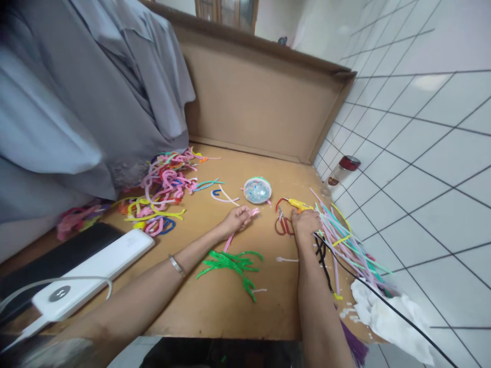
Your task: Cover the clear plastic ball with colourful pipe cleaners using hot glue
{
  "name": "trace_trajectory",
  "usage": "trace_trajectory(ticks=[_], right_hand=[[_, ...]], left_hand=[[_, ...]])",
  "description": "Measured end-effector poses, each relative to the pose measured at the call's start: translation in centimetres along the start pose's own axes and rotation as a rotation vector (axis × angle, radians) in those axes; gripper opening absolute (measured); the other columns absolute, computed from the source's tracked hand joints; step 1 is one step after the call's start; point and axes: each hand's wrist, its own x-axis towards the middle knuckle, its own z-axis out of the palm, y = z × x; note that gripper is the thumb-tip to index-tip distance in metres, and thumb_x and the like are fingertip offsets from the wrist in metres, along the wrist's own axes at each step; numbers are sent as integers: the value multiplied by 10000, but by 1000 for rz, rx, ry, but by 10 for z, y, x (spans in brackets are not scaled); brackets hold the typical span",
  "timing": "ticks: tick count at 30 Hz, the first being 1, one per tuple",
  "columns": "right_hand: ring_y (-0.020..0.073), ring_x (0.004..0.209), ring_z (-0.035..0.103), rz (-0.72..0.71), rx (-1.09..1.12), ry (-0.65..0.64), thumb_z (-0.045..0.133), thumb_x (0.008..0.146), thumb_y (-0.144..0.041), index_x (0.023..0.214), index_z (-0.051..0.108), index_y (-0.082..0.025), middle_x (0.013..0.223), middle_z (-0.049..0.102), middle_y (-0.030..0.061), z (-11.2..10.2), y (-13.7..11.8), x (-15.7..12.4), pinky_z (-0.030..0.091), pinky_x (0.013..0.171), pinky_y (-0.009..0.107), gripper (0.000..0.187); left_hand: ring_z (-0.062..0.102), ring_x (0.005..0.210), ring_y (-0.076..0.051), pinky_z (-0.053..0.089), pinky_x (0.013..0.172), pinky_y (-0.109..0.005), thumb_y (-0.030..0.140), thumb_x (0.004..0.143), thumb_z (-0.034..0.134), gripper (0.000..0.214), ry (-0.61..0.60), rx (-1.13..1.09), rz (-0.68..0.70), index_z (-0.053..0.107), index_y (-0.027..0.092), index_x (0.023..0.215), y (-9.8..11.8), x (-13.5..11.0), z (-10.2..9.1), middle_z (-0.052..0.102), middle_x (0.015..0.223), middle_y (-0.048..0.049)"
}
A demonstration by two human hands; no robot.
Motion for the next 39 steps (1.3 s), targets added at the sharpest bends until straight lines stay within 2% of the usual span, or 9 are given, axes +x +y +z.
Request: trace_trajectory(ticks=[3,8,13,17,20,23,27,32,39], right_hand=[[389,1040,665,66,95,-17,598,808,-454,1144,648,-2,1126,660,283,-1,5,5,509,821,421,565],[366,955,668,155,307,162,563,793,-433,1098,664,-60,1072,684,267,-6,12,10,501,751,416,493],[302,823,626,215,528,203,635,703,-411,1033,636,-130,887,699,147,-17,8,7,467,721,386,434],[223,708,554,121,743,292,631,676,-413,883,604,-177,767,649,53,-34,-6,-4,433,683,336,315],[182,624,511,-49,856,259,624,688,-469,807,578,-185,689,600,17,-42,-22,-26,407,627,307,311],[204,645,537,-160,740,217,624,700,-479,899,608,-167,700,618,37,-37,-37,-54,396,619,307,371],[243,742,610,-276,546,235,587,762,-450,1102,595,-147,882,681,108,-18,-44,-76,413,663,319,455],[258,793,630,-378,456,256,542,819,-452,1088,574,-134,924,681,132,-4,-39,-75,414,661,316,417],[254,787,621,-407,410,263,537,848,-429,1053,563,-131,888,659,128,3,-39,-72,408,654,313,363]], left_hand=[[254,334,-23,149,380,-168,493,781,666,390,1,-17,-17,424,196,709,0,0,-1,419,463,95],[253,336,-20,146,375,-159,464,795,678,375,19,-97,-40,427,195,723,2,1,-1,420,472,93],[240,333,-16,139,370,-154,469,776,701,385,64,-159,-53,438,193,728,4,1,1,408,465,97],[242,329,-18,150,364,-158,470,775,684,385,177,-223,-19,421,197,710,5,4,0,401,459,101],[240,328,-19,151,363,-162,470,768,683,385,263,-248,24,413,200,712,6,6,-2,407,463,104],[252,337,-23,162,368,-166,469,766,675,370,347,-242,83,425,200,723,6,7,-5,417,472,103],[265,353,-33,184,376,-175,481,760,663,351,430,-206,147,465,193,730,6,7,-8,423,471,100],[288,374,-37,218,401,-179,491,742,684,361,472,-186,197,498,183,708,8,7,-8,433,478,92],[280,389,-38,215,409,-184,495,731,673,353,443,-172,209,527,174,728,9,6,-6,434,490,88]])
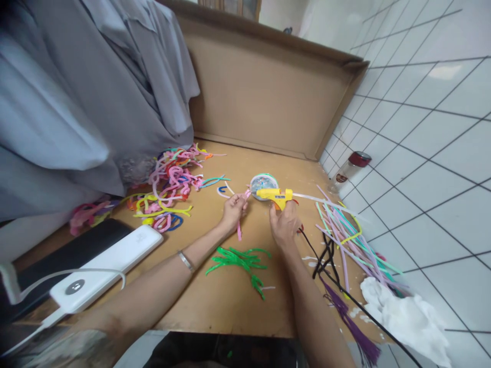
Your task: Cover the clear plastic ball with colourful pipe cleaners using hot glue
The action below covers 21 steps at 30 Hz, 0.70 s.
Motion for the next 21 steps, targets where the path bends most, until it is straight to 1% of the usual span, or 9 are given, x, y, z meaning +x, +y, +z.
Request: trace_trajectory(ticks=[4,8,13,18,21], right_hand=[[249,789,613,-14,-11,5,523,857,-415,1074,554,-134,893,649,120,0,1,-1,405,650,307,356],[250,786,606,-21,-15,8,524,857,-414,1043,562,-134,873,642,119,0,1,-1,396,645,307,338],[246,795,604,-41,-7,1,513,854,-389,1073,556,-132,915,651,126,0,0,-1,380,640,302,341],[246,778,597,-20,-15,-9,505,851,-384,1056,564,-127,895,651,127,-2,-1,-1,373,634,306,335],[247,787,600,-21,-16,-20,504,853,-375,1079,562,-122,921,654,135,-3,-1,-1,376,637,308,344]], left_hand=[[273,387,-36,202,405,-185,502,717,681,363,-7,2,-7,519,177,713,0,0,0,422,484,91],[268,379,-39,190,397,-189,496,722,676,351,-14,-1,0,525,179,728,-1,1,0,413,480,94],[259,371,-33,188,398,-185,472,730,667,331,-22,-20,-4,506,182,722,0,0,1,417,477,95],[255,364,-31,183,398,-180,458,734,682,326,-24,-31,-32,507,182,729,2,-2,2,415,467,97],[259,366,-29,183,399,-180,460,738,688,335,-18,-30,-38,505,181,712,3,-2,2,417,471,94]])
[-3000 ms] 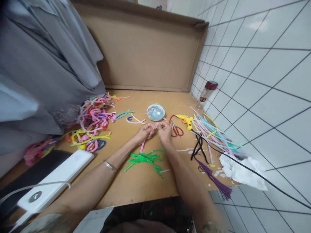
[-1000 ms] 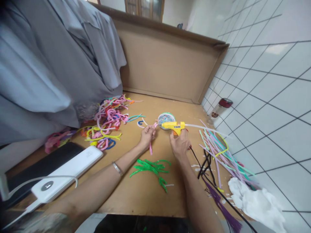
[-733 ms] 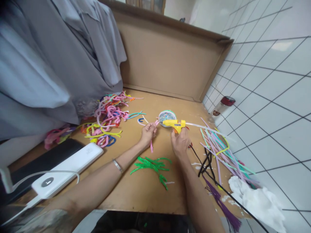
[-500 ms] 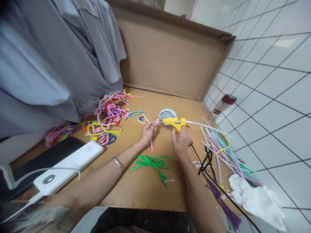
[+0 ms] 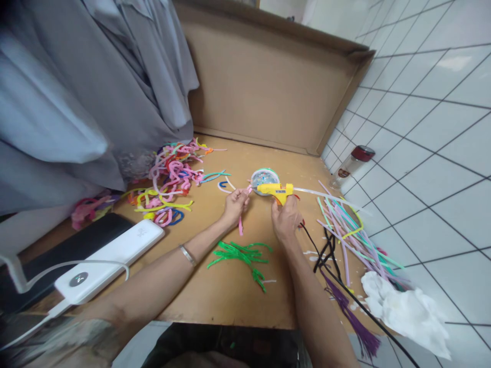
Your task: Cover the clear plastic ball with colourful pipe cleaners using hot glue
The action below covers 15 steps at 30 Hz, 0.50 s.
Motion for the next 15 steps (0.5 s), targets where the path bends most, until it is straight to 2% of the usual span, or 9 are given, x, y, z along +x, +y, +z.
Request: trace_trajectory(ticks=[15], right_hand=[[252,806,609,39,4,-66,509,868,-370,1145,554,-101,938,660,139,-7,-2,0,383,657,308,389]], left_hand=[[262,366,-32,193,398,-182,462,755,680,332,2,12,9,510,179,728,0,1,-1,423,479,95]])
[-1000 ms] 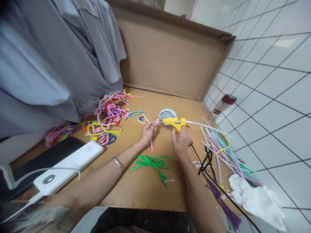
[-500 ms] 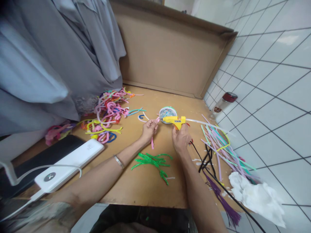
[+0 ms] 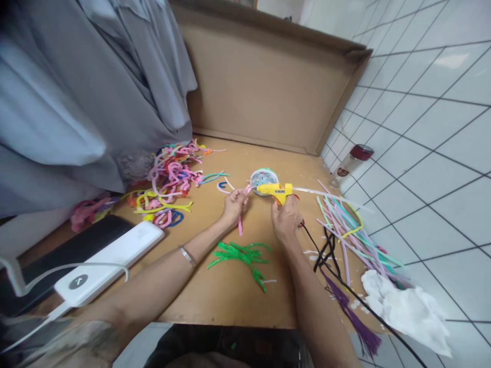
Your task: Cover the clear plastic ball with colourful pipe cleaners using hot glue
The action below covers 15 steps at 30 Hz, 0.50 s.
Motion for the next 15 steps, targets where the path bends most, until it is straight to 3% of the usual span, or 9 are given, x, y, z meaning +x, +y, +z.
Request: trace_trajectory(ticks=[15], right_hand=[[246,760,593,-1,13,46,489,864,-394,1137,557,-113,890,638,122,4,3,-1,382,638,308,398]], left_hand=[[265,361,-28,199,393,-178,469,735,713,353,8,-23,-32,512,179,715,1,0,1,420,469,97]])
